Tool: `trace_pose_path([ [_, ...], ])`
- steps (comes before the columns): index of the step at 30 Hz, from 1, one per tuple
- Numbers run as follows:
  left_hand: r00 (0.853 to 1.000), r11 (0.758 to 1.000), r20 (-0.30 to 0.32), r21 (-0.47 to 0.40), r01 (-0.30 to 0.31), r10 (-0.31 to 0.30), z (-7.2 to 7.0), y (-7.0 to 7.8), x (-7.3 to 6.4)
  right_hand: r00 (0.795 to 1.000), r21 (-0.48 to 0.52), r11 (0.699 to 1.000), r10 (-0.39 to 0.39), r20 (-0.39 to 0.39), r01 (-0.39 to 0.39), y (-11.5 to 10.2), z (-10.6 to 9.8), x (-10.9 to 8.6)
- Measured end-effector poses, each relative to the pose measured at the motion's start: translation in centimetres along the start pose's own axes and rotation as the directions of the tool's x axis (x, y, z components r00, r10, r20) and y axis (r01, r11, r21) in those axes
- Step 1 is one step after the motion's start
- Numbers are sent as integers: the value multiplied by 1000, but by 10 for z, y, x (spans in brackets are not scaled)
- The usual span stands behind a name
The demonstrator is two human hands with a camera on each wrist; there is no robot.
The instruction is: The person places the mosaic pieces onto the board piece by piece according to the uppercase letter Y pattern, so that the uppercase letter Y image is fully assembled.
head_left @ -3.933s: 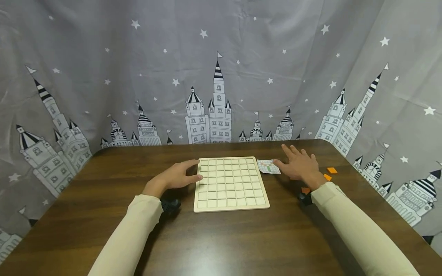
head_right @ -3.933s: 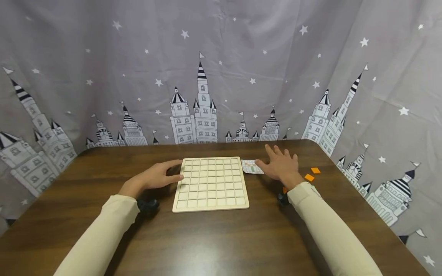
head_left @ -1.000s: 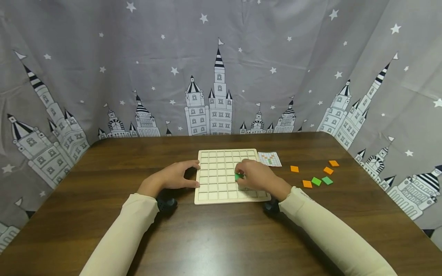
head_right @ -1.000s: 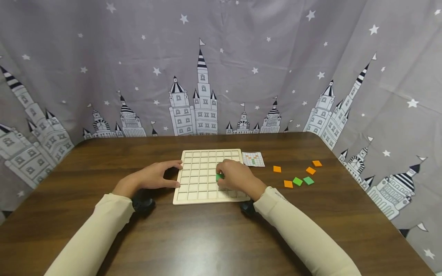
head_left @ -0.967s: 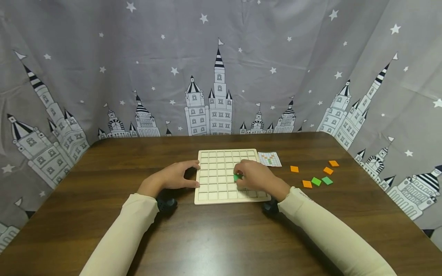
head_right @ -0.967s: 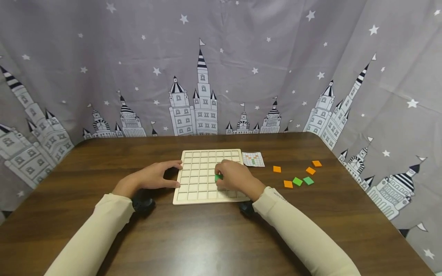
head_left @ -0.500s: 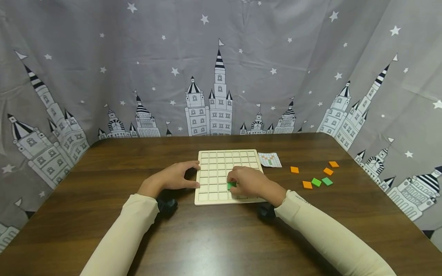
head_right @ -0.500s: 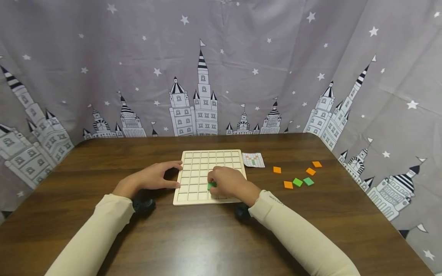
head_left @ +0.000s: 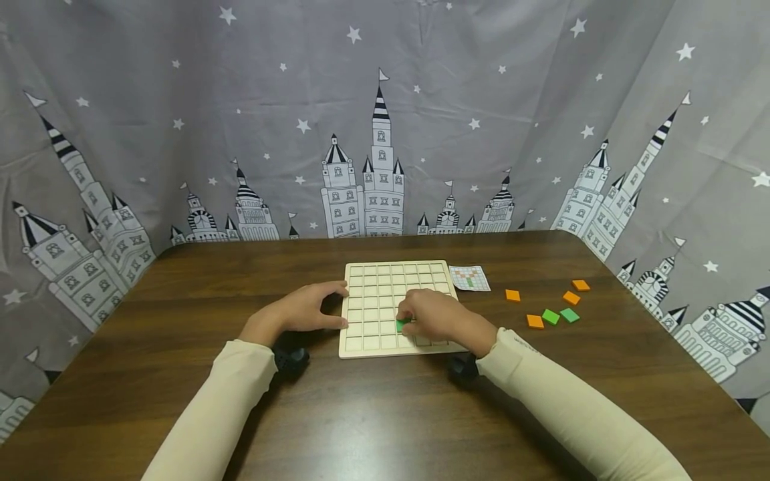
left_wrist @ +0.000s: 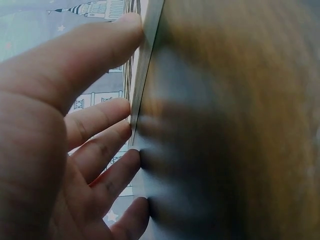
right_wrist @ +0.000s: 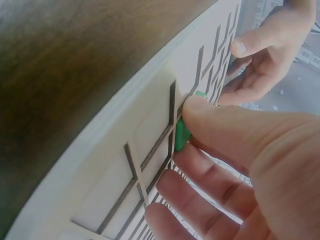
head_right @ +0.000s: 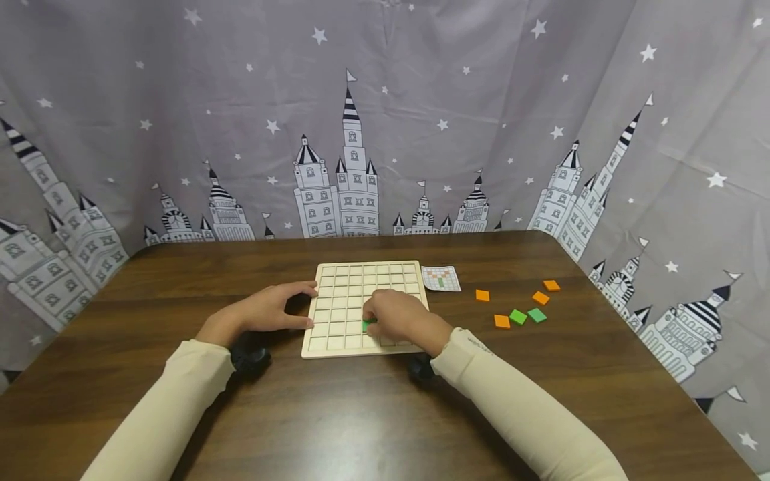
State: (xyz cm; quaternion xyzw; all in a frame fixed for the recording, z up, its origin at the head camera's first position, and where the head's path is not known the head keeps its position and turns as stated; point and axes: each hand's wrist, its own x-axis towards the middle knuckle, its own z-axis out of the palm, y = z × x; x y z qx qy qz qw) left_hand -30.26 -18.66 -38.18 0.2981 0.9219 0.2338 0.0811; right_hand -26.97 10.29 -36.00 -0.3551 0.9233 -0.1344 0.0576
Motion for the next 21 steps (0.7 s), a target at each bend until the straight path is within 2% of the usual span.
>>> trace_pose_path([
  [9,1000,1000,-8,2,-16,16,1,-1,0,998,32,998,52,18,-53,-2,-2,3],
  [14,1000,1000,-6,11,-15,15,1,0,-1,997,-11,997,75,0,-75,3,-1,4],
  [21,1000,1000,-8,17,-15,15,2,2,-1,998,-19,998,60,-11,-60,8,-1,6],
])
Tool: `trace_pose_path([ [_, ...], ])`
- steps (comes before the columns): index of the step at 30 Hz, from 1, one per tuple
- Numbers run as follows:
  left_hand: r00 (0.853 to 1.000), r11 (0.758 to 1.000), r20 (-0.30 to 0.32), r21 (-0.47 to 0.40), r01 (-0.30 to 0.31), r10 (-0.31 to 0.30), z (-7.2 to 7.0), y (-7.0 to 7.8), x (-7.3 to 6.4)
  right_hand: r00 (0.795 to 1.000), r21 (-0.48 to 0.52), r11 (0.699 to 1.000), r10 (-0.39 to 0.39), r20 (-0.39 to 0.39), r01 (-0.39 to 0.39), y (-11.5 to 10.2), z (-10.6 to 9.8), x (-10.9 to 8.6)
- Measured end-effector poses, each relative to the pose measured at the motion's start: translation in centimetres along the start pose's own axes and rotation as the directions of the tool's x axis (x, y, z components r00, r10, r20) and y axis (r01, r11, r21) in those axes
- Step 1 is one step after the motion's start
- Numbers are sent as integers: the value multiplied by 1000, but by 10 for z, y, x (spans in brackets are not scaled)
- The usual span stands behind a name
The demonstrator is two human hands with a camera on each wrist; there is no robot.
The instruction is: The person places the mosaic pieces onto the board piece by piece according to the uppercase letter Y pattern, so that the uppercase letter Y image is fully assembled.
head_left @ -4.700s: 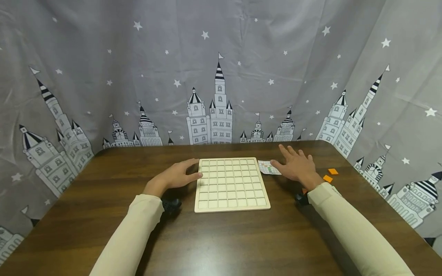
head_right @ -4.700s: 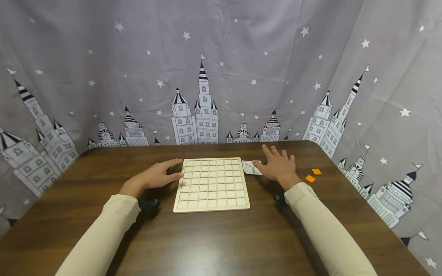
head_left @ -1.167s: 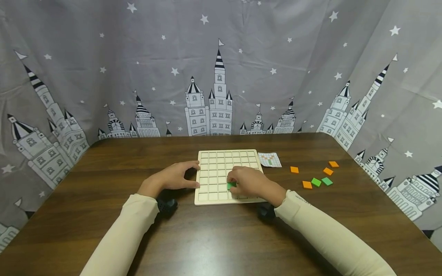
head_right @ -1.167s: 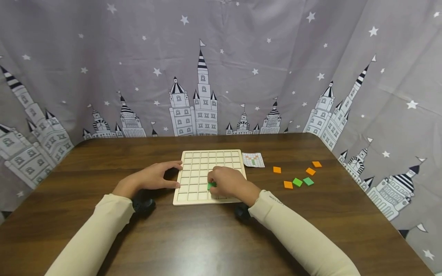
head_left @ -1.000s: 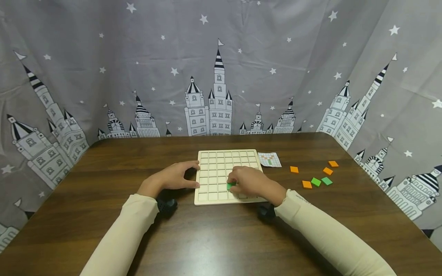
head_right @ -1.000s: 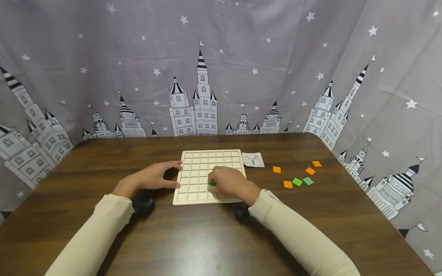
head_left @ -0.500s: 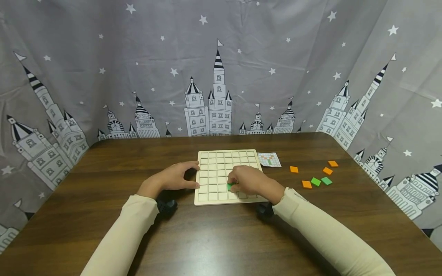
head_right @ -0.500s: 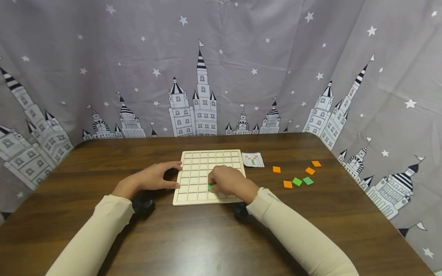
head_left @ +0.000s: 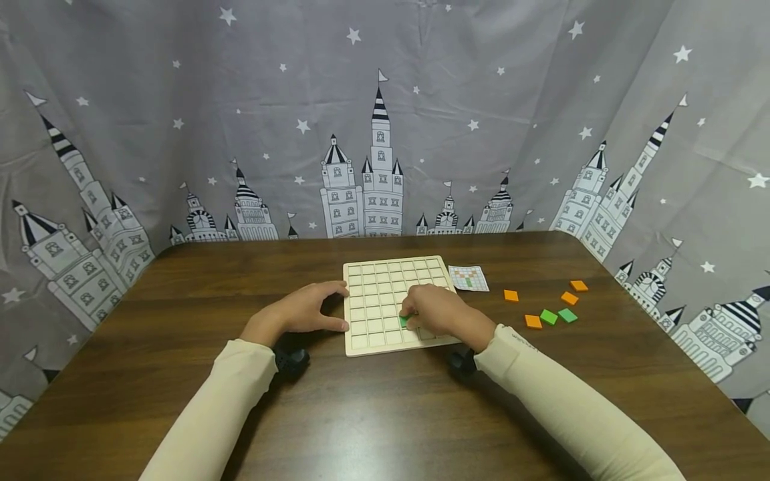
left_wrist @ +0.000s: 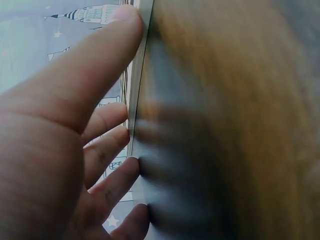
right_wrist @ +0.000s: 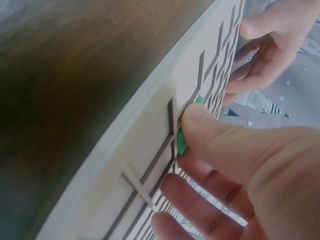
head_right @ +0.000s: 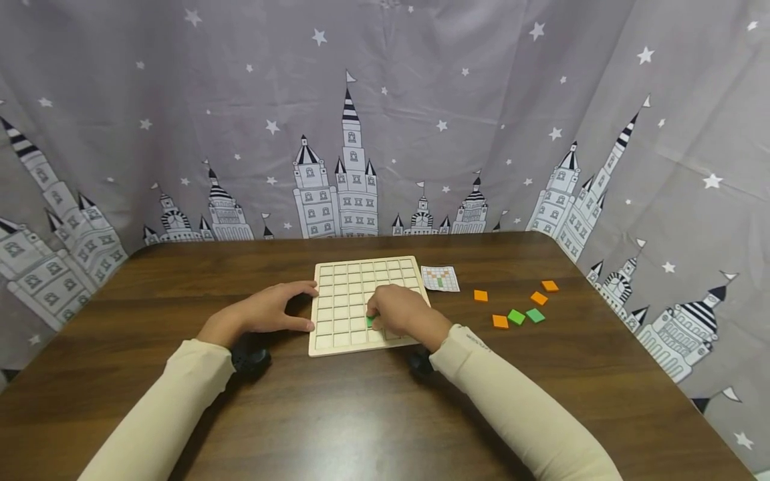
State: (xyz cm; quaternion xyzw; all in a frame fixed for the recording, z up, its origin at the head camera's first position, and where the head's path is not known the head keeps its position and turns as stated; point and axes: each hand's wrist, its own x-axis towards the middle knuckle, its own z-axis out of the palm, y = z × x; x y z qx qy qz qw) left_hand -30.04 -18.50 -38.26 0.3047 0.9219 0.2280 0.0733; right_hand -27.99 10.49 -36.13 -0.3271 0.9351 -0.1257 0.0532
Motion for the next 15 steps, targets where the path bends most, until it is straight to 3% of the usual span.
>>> trace_pose_path([
  [15,999,999,14,15,34,-35,0,0,2,1000,-9,1000,-5,6,5,-2,-3,-1],
])
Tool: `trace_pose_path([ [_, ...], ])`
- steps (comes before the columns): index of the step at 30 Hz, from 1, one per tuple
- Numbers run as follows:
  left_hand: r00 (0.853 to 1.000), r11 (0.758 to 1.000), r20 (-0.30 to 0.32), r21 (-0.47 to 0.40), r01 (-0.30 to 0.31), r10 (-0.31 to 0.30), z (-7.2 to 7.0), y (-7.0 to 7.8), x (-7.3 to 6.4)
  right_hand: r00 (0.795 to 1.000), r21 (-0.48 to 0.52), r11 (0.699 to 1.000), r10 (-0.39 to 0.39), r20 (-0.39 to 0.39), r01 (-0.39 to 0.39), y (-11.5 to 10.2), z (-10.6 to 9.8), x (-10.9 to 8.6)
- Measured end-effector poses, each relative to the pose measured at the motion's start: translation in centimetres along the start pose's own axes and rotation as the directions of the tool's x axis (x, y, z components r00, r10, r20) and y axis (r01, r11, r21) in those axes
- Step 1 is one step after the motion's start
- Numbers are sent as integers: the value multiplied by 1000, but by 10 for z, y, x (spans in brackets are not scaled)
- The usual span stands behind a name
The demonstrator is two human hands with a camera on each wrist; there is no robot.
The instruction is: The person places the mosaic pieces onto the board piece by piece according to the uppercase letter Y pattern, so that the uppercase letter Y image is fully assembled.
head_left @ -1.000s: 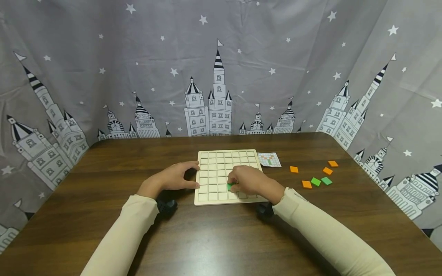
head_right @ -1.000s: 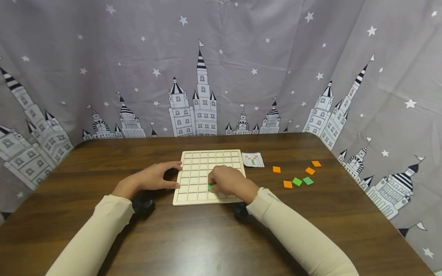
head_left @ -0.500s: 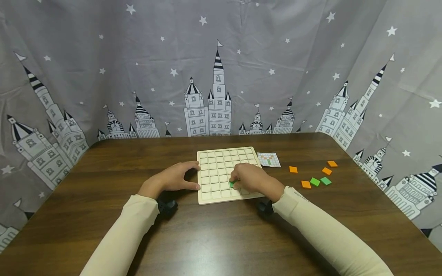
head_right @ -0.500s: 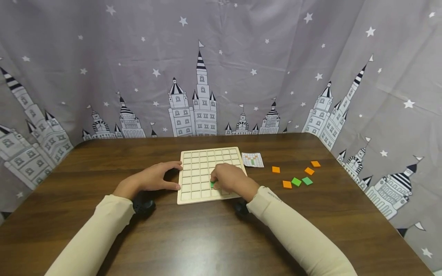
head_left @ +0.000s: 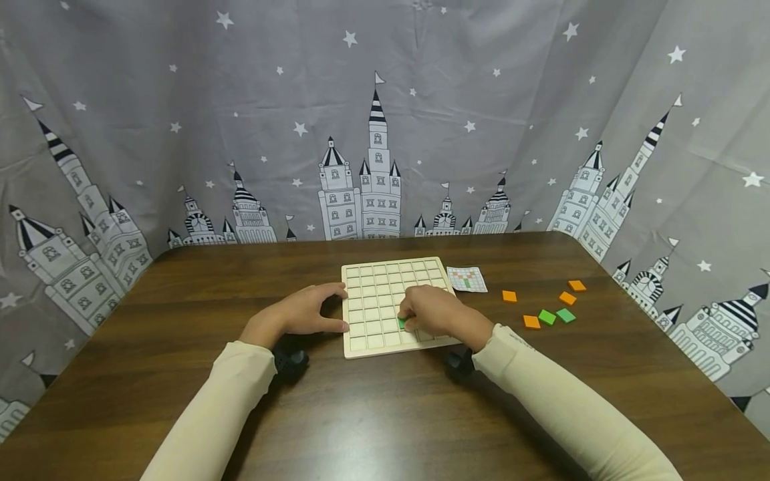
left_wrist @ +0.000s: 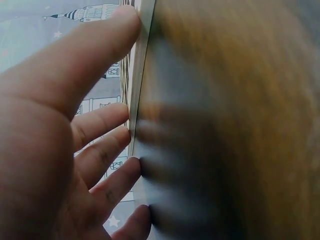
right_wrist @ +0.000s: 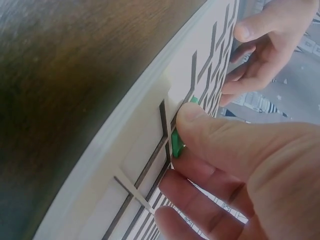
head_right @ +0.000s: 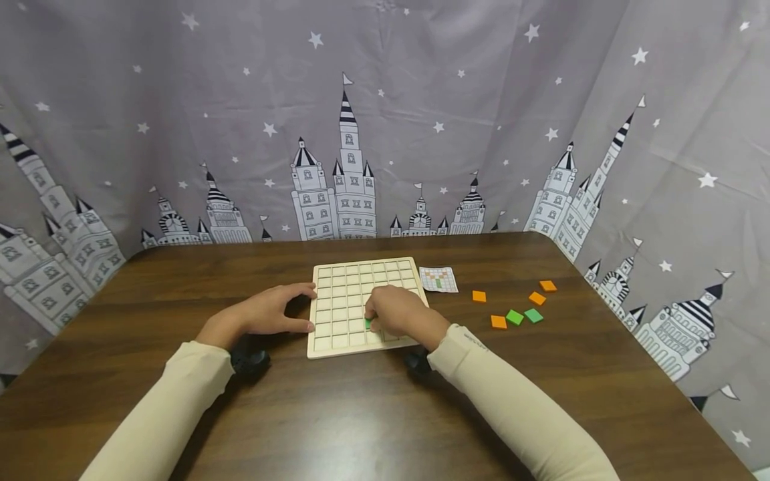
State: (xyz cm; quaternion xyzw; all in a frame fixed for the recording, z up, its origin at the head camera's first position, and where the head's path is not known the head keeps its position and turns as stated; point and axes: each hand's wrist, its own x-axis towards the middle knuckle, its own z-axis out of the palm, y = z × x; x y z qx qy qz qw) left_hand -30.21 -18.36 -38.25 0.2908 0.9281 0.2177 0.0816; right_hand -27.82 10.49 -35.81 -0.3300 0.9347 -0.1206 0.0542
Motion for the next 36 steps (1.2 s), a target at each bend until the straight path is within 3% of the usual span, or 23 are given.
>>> trace_pose_path([
  [13,1000,1000,17,8,12,-12,-1,0,3,999,26,999,-46,6,46,4,1,1],
  [20,999,1000,38,5,29,-29,-3,4,4,990,50,989,-140,-2,140,7,3,-1],
  [26,999,1000,41,-6,28,-28,-1,3,2,991,32,991,-132,-15,133,9,7,-4],
  [30,999,1000,36,-13,13,-13,1,2,2,991,34,992,-119,-54,121,15,8,-8],
  [36,1000,1000,26,-9,-8,9,-1,0,3,981,18,997,-68,-184,72,38,-6,-28],
])
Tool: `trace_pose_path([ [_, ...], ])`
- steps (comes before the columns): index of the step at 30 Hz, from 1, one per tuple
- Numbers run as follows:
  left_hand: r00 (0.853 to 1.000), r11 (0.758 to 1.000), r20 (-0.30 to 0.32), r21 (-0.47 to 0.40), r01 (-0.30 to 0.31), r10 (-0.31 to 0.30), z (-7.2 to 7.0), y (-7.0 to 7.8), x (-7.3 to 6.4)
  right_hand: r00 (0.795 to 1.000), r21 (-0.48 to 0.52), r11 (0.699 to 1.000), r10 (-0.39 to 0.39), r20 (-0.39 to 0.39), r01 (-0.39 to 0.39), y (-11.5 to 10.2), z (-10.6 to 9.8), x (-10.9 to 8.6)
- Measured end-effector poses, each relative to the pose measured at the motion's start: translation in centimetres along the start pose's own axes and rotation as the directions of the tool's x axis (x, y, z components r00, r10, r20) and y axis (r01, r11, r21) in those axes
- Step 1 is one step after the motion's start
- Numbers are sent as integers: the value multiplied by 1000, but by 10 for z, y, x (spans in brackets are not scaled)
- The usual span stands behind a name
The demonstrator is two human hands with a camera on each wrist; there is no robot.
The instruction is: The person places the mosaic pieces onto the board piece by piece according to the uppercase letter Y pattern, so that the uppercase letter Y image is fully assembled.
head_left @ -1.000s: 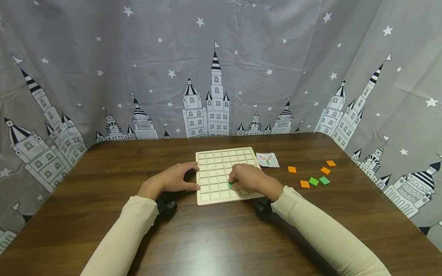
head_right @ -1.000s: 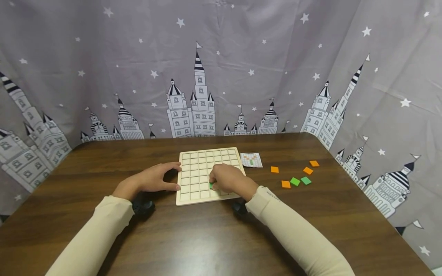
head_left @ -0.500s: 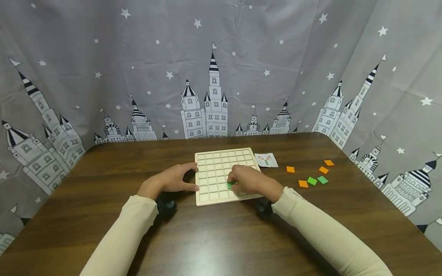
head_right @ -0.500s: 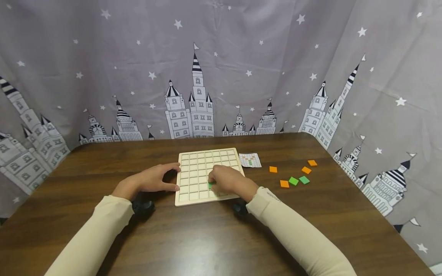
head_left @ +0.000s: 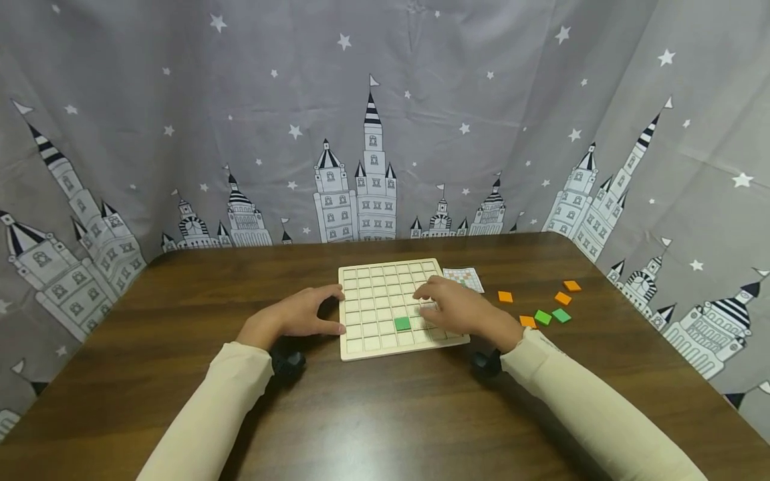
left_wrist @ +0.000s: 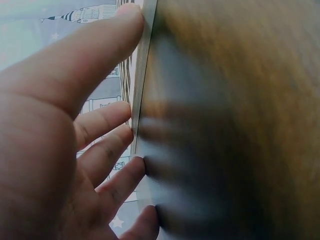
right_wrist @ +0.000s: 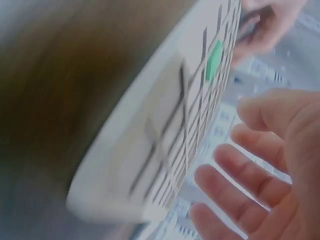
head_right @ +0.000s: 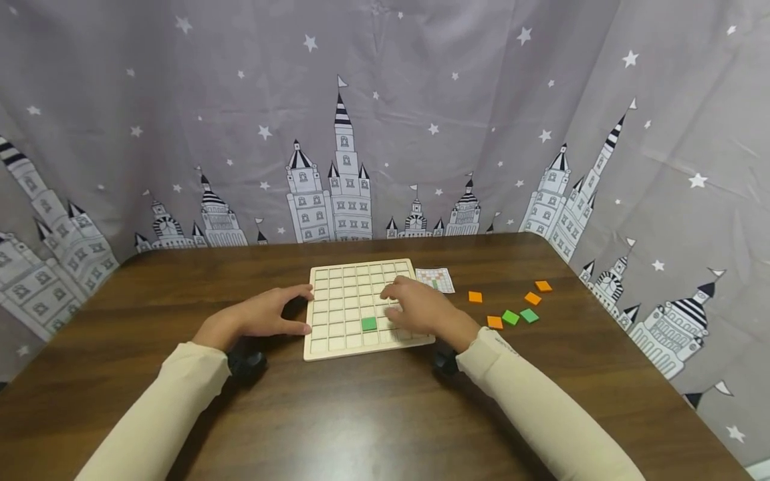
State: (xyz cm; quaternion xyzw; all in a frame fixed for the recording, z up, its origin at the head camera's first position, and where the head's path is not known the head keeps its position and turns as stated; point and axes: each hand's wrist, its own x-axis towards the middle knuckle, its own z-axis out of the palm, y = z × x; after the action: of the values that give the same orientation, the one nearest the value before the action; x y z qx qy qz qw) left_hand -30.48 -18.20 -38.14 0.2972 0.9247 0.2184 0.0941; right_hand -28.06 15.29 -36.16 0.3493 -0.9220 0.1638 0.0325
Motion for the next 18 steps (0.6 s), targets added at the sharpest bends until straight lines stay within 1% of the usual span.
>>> trace_pose_path([
  [3,1000,1000,-1,8,-7,7,-1,0,1,997,-46,998,43,-56,-46,18,-13,-16],
  [6,1000,1000,3,14,-2,2,-2,0,1,990,-79,990,111,-82,-117,38,-24,-37],
  [11,1000,1000,10,16,8,-9,-4,2,1,972,-124,964,226,-68,-233,70,-36,-79],
  [14,1000,1000,15,19,13,-14,-4,3,1,962,-136,953,268,-50,-272,84,-37,-100],
  [16,1000,1000,18,23,18,-19,-4,3,1,956,-126,948,289,-46,-292,91,-37,-110],
  [18,999,999,22,24,23,-24,-3,3,2,955,-109,949,293,-47,-296,96,-37,-118],
])
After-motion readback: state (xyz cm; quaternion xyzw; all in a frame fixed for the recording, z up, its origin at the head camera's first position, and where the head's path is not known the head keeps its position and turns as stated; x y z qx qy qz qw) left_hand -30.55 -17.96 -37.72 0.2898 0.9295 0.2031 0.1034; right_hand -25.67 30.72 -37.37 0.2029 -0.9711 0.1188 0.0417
